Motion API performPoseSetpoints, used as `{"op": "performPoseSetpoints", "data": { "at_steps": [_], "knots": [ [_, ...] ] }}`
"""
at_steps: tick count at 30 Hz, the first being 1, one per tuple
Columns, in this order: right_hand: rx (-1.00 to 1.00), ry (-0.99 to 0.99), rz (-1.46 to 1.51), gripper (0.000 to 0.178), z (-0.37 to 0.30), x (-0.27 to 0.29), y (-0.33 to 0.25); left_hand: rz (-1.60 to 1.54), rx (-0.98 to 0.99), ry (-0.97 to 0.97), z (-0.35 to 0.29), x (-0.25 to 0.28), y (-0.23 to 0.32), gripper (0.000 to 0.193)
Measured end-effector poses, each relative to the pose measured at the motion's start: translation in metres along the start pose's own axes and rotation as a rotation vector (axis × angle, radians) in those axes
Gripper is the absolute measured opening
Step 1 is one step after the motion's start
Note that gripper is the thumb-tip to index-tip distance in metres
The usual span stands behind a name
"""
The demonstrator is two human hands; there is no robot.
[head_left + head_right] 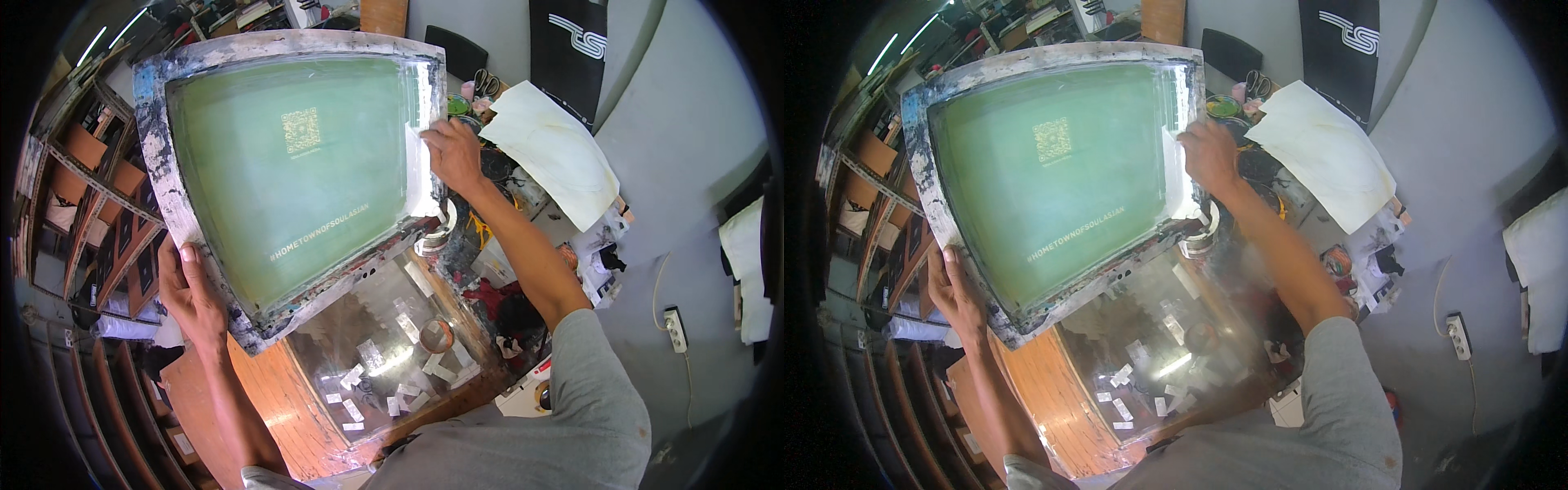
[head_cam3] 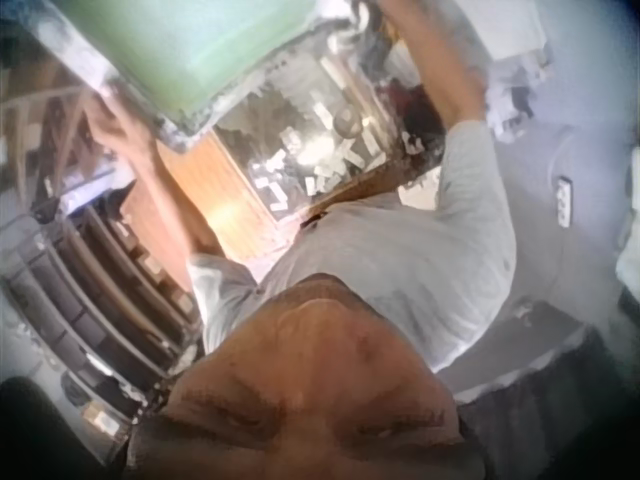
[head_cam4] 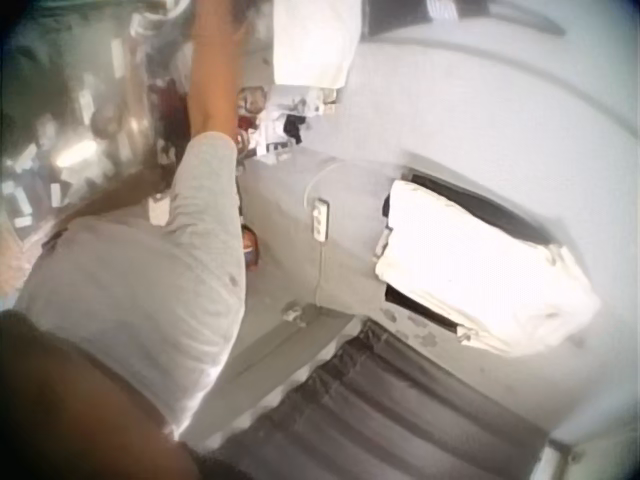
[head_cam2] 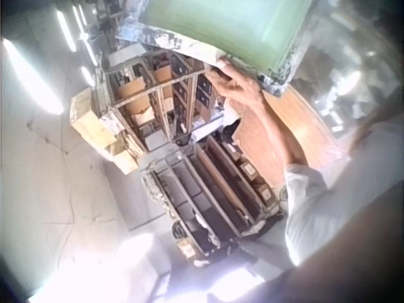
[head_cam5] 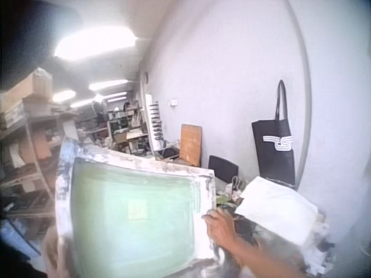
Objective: The person spreads ink over a screen with a squeegee, wipes the mesh and frame with a cloth, and then lifts the frame to store it on a rack.
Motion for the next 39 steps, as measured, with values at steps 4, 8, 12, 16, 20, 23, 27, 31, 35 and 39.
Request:
{"op": "performPoseSetpoints", "data": {
  "at_steps": [4, 8, 12, 16, 20, 23, 27, 31, 35, 39],
  "knots": [
    [0.013, -0.057, 0.021, 0.015, -0.025, 0.000, -0.009, 0.001, 0.000, -0.012, 0.000, 0.001, 0.001, 0.034],
    [-0.036, -0.083, 0.057, 0.016, -0.017, 0.011, -0.012, -0.075, 0.023, -0.015, -0.003, 0.002, -0.004, 0.033],
    [-0.097, 0.121, 0.103, 0.017, 0.027, 0.019, 0.001, -0.058, 0.012, -0.013, -0.002, 0.002, -0.003, 0.034],
    [-0.038, 0.141, 0.071, 0.018, 0.043, 0.005, 0.008, -0.045, 0.000, -0.026, -0.001, 0.001, -0.005, 0.035],
    [-0.001, 0.007, 0.091, 0.021, 0.007, -0.004, -0.007, -0.032, 0.036, -0.005, -0.002, 0.003, -0.004, 0.036],
    [0.011, -0.126, 0.108, 0.024, -0.035, -0.007, -0.019, -0.053, 0.037, -0.004, -0.003, 0.003, -0.007, 0.036],
    [0.008, -0.283, 0.126, 0.020, -0.054, -0.004, -0.023, -0.026, 0.013, -0.006, -0.002, 0.002, -0.004, 0.036],
    [-0.035, -0.049, 0.088, 0.024, -0.009, 0.010, -0.015, -0.042, 0.036, -0.014, -0.004, 0.004, -0.005, 0.036],
    [-0.058, 0.073, 0.082, 0.024, 0.003, 0.005, -0.002, -0.026, 0.012, -0.023, -0.001, -0.001, -0.002, 0.036],
    [-0.181, -0.061, 0.138, 0.026, -0.041, -0.007, -0.038, -0.022, 0.043, -0.003, -0.003, 0.005, -0.006, 0.036]
  ]
}}
Point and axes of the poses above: each hand's wrist, its own z-axis towards the middle knuckle, its own x-axis out of the back of the hand, y = z × x, the point moved 4 cm from there along z, towards the middle knuckle, and after that the axes turned 5 degrees about -y, right-handed, at the moved point
